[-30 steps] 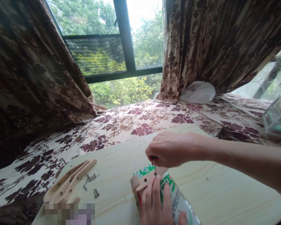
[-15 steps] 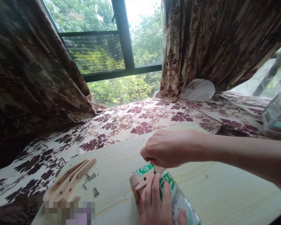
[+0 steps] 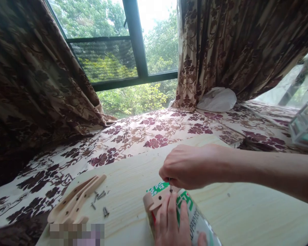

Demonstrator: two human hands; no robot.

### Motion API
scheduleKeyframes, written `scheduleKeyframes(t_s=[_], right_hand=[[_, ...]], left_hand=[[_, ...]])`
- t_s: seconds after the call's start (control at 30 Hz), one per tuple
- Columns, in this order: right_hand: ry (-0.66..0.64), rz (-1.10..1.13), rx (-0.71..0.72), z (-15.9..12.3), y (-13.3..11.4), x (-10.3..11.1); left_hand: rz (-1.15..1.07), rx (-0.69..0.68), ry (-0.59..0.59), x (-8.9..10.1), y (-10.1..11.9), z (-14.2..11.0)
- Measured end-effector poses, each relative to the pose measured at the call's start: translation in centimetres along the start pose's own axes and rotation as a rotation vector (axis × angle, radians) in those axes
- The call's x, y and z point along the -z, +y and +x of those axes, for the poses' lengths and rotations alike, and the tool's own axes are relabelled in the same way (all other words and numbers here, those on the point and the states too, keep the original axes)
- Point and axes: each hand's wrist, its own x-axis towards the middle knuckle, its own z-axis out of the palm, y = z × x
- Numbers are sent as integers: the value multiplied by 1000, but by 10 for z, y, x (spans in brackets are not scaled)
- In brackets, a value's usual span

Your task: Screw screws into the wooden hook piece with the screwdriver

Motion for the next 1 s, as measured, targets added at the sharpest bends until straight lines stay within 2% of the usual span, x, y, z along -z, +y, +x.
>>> scheduleKeyframes(t_s=[0.13, 0.23, 0.4, 0.5, 0.7, 0.83, 1.0], right_hand=[[59, 103, -50, 1, 5, -10], [44, 137, -84, 0, 8, -8], [-12, 22, -2, -3, 3, 6], [-43, -45, 26, 0, 1, 6], [53, 70, -34, 5, 8, -8], [73, 68, -59, 3, 10, -7], [44, 19, 17, 0, 6, -2]], left_hand=[[-21, -13, 11, -1, -2, -1], [-14, -10, 8, -2, -2, -3], [-15, 20, 31, -4, 0, -4], [-19, 30, 17, -3, 1, -4], [-25, 20, -17, 0, 0, -2], [-36, 12, -18, 1, 0, -1], [-37, 20, -35, 2, 2, -2]])
